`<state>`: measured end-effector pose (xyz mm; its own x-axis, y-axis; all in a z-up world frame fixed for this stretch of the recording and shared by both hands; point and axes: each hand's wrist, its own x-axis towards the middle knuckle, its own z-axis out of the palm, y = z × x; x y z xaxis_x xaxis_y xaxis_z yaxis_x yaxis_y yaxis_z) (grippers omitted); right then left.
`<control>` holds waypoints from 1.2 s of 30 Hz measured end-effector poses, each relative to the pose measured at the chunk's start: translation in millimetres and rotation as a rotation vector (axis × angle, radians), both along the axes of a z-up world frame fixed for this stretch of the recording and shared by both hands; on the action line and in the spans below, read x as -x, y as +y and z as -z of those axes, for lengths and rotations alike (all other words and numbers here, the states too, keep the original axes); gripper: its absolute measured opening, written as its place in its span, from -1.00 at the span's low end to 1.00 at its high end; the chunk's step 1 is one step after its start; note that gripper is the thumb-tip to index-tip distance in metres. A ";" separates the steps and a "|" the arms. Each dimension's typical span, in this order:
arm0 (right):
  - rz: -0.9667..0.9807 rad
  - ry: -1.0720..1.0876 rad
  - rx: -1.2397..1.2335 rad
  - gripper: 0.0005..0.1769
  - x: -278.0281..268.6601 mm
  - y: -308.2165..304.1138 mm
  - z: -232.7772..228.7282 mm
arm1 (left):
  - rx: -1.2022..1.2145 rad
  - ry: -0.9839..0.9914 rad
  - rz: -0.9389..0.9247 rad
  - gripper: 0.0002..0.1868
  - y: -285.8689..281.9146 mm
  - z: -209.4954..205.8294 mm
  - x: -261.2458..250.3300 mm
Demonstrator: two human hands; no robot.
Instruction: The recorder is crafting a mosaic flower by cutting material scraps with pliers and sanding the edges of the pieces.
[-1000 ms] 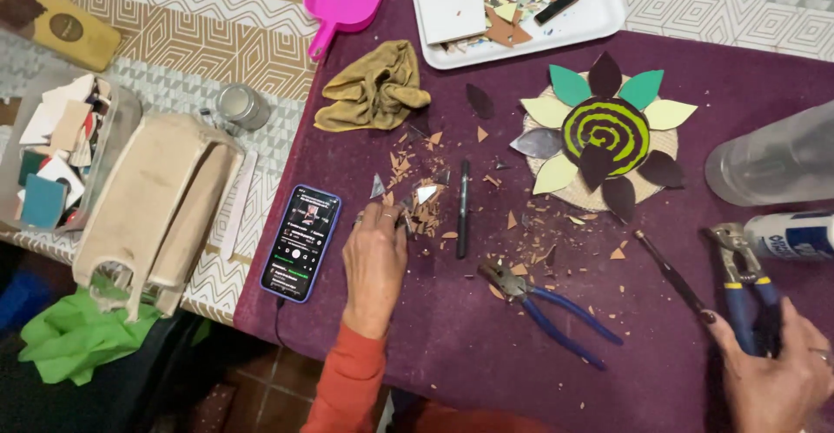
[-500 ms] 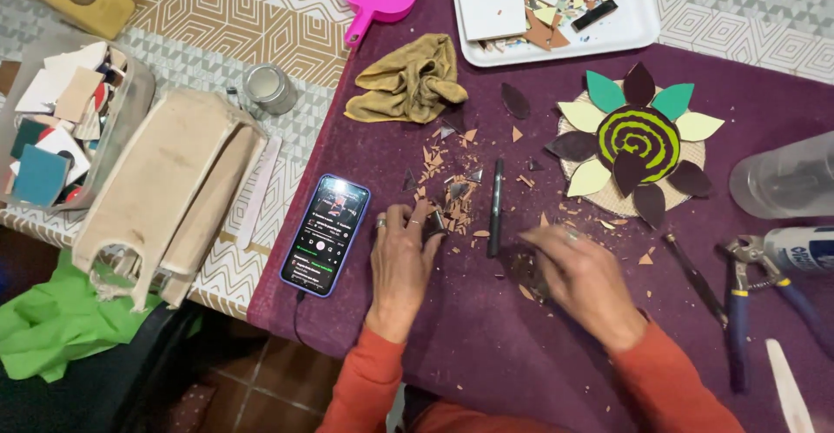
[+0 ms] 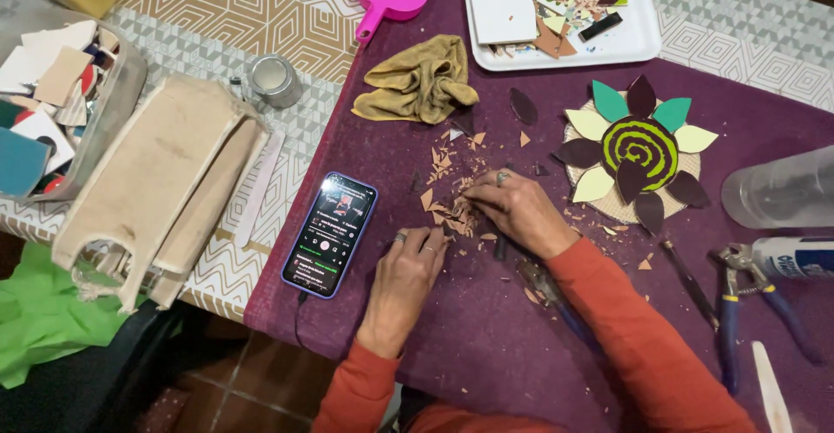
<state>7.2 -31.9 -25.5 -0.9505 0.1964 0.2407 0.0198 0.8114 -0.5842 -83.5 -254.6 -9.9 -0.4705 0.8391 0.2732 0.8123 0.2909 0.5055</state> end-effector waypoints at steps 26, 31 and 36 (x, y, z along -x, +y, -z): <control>0.320 0.066 1.991 -0.41 -7.1 4.9 -14.6 | -0.304 -0.261 -0.102 -0.63 75.8 -51.5 -6.9; 0.201 0.182 2.041 -0.38 -5.2 2.5 -15.3 | -0.179 -0.088 -0.053 -0.57 101.4 -48.5 -27.1; 0.406 0.167 2.091 -0.57 -2.9 40.0 3.4 | -0.355 0.033 -0.018 -0.52 94.1 -54.8 -23.8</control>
<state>10.1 8.0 -28.9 -0.7957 0.3542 -0.4913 -0.1523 -0.9021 -0.4037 -59.7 -160.5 44.9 -0.4706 0.6809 0.5612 0.8262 0.1168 0.5512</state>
